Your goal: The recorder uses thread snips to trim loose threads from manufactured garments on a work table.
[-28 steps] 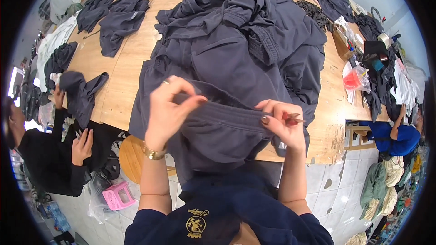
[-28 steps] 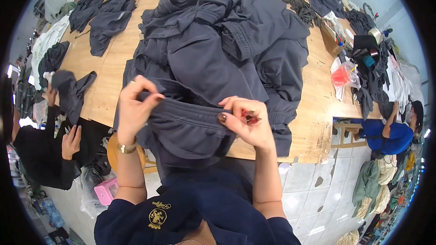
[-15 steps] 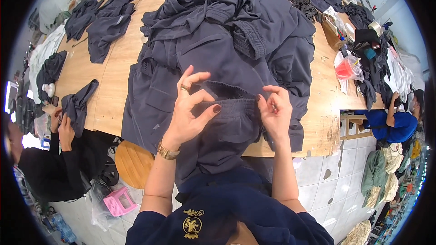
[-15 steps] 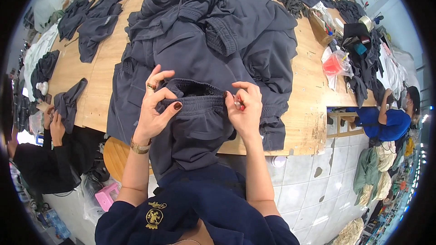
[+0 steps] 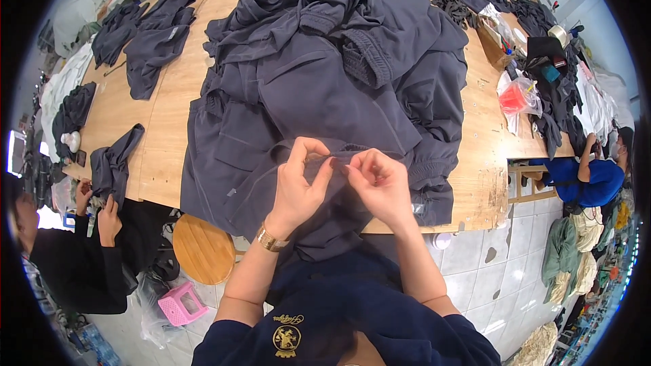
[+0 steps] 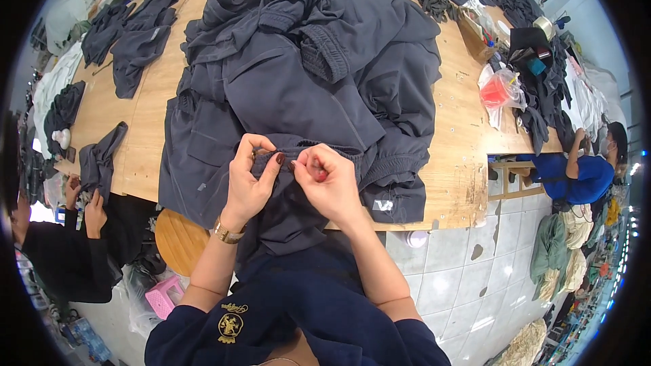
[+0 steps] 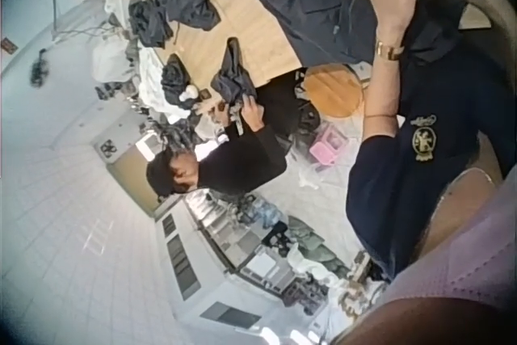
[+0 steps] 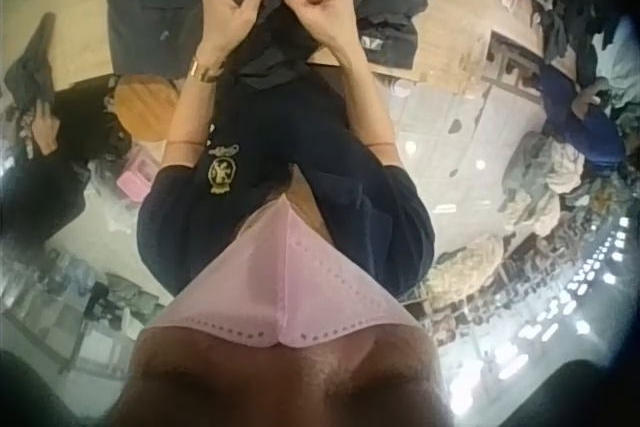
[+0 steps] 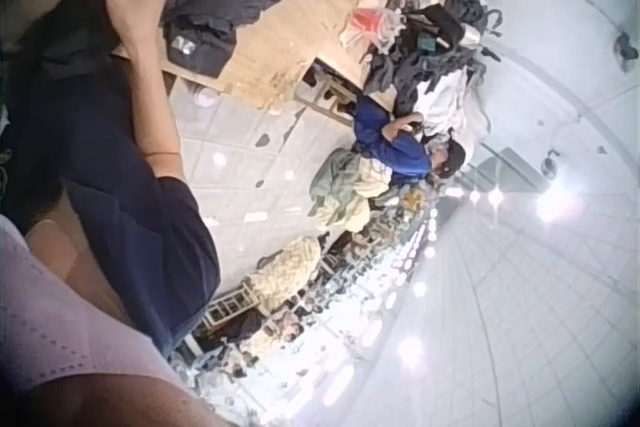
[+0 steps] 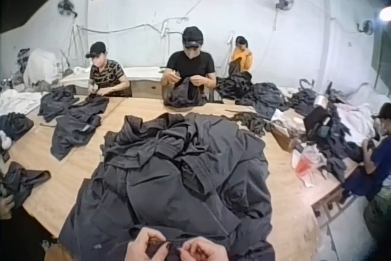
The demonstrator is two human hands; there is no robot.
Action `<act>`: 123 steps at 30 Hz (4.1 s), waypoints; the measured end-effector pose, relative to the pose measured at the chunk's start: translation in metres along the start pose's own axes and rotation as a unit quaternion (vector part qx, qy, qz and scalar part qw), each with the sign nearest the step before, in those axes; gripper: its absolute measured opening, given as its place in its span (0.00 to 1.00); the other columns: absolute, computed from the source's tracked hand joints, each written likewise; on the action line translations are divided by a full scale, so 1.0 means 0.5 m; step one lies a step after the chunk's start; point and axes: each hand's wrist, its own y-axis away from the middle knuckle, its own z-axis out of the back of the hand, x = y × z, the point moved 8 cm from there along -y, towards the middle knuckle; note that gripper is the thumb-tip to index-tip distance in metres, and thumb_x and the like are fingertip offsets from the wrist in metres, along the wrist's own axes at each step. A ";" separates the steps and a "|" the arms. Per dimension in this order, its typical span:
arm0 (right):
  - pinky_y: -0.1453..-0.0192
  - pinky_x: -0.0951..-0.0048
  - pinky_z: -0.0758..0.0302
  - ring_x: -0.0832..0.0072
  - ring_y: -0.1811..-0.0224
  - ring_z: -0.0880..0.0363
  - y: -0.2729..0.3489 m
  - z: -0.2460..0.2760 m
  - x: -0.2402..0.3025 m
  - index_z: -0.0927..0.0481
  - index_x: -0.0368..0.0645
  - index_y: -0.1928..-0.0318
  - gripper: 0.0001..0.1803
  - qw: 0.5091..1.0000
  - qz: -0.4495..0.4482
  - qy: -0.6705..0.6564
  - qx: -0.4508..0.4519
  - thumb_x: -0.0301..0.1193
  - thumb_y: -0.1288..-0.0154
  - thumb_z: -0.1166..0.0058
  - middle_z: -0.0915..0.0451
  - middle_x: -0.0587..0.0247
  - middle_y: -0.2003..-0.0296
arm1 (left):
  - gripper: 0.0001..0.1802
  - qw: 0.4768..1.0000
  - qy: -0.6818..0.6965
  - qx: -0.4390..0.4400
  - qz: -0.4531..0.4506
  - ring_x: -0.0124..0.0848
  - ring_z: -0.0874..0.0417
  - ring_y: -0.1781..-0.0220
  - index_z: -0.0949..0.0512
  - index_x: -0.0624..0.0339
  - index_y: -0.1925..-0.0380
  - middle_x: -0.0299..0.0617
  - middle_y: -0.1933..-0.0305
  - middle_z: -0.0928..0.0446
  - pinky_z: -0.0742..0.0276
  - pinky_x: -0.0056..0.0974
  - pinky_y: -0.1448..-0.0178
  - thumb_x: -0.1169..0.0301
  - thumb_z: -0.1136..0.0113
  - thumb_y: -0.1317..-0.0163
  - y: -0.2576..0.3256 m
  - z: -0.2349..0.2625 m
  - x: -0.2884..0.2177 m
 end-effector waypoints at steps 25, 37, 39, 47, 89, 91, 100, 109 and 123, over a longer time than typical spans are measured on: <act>0.71 0.84 0.34 0.88 0.72 0.33 0.050 0.037 -0.092 0.39 0.40 0.80 0.15 0.975 -0.128 -0.162 -0.082 0.17 0.45 0.46 0.23 0.65 0.71 | 0.14 0.993 -0.028 -0.109 0.020 0.38 0.22 0.71 0.28 0.64 0.63 0.43 0.68 0.23 0.27 0.37 0.61 0.81 0.36 0.50 0.065 -0.065 0.017; 0.76 0.80 0.36 0.87 0.78 0.36 0.039 0.039 -0.024 0.37 0.38 0.80 0.13 0.986 0.025 0.128 -0.100 0.17 0.45 0.47 0.25 0.65 0.75 | 0.18 0.955 -0.186 -0.072 -0.220 0.36 0.22 0.71 0.28 0.63 0.60 0.41 0.68 0.22 0.28 0.38 0.60 0.80 0.35 0.52 0.071 -0.095 -0.055; 0.75 0.78 0.35 0.83 0.79 0.35 0.040 0.043 -0.040 0.34 0.36 0.77 0.10 0.991 0.004 0.078 -0.108 0.17 0.46 0.46 0.26 0.63 0.76 | 0.17 0.983 -0.132 -0.077 -0.099 0.37 0.21 0.70 0.28 0.64 0.60 0.42 0.68 0.22 0.28 0.37 0.60 0.80 0.36 0.51 0.060 -0.081 -0.029; 0.74 0.82 0.36 0.87 0.78 0.35 0.039 0.046 -0.066 0.35 0.35 0.78 0.11 0.990 -0.054 -0.082 -0.106 0.17 0.46 0.46 0.27 0.64 0.77 | 0.14 0.993 -0.072 -0.097 -0.020 0.37 0.21 0.68 0.27 0.63 0.61 0.42 0.68 0.22 0.27 0.37 0.60 0.80 0.37 0.49 0.050 -0.063 -0.001; 0.77 0.67 0.31 0.61 0.79 0.25 0.041 0.048 0.000 0.31 0.42 0.73 0.16 0.951 0.091 0.286 0.077 0.40 0.42 0.42 0.26 0.59 0.81 | 0.06 0.983 0.124 -0.001 0.136 0.22 0.28 0.61 0.29 0.64 0.64 0.36 0.64 0.26 0.33 0.27 0.55 0.77 0.43 0.41 0.000 -0.020 0.043; 0.77 0.67 0.31 0.61 0.79 0.24 0.039 0.045 0.003 0.31 0.42 0.73 0.17 0.950 0.095 0.286 0.082 0.40 0.42 0.42 0.25 0.59 0.81 | 0.06 0.983 0.126 0.003 0.131 0.22 0.28 0.60 0.29 0.64 0.65 0.36 0.64 0.27 0.33 0.27 0.54 0.76 0.44 0.41 0.000 -0.021 0.049; 0.77 0.68 0.31 0.62 0.80 0.24 0.031 0.031 0.011 0.30 0.43 0.72 0.17 0.949 0.109 0.282 0.090 0.43 0.42 0.43 0.24 0.61 0.80 | 0.06 0.980 0.150 0.012 0.130 0.22 0.29 0.60 0.29 0.63 0.65 0.36 0.64 0.27 0.34 0.27 0.53 0.76 0.44 0.40 0.000 -0.028 0.062; 0.77 0.68 0.31 0.63 0.79 0.23 0.028 0.037 0.015 0.30 0.44 0.73 0.16 0.943 0.114 0.297 0.100 0.43 0.42 0.43 0.24 0.62 0.81 | 0.06 0.981 0.150 0.013 0.124 0.22 0.29 0.60 0.29 0.64 0.64 0.36 0.64 0.28 0.34 0.27 0.53 0.76 0.44 0.40 -0.001 -0.026 0.053; 0.77 0.72 0.33 0.69 0.82 0.25 0.021 0.049 0.015 0.30 0.42 0.70 0.14 0.957 0.094 0.246 0.117 0.39 0.39 0.44 0.27 0.64 0.82 | 0.06 0.994 0.064 0.011 0.091 0.13 0.36 0.73 0.30 0.63 0.64 0.29 0.72 0.31 0.39 0.21 0.69 0.77 0.44 0.39 -0.003 -0.018 0.005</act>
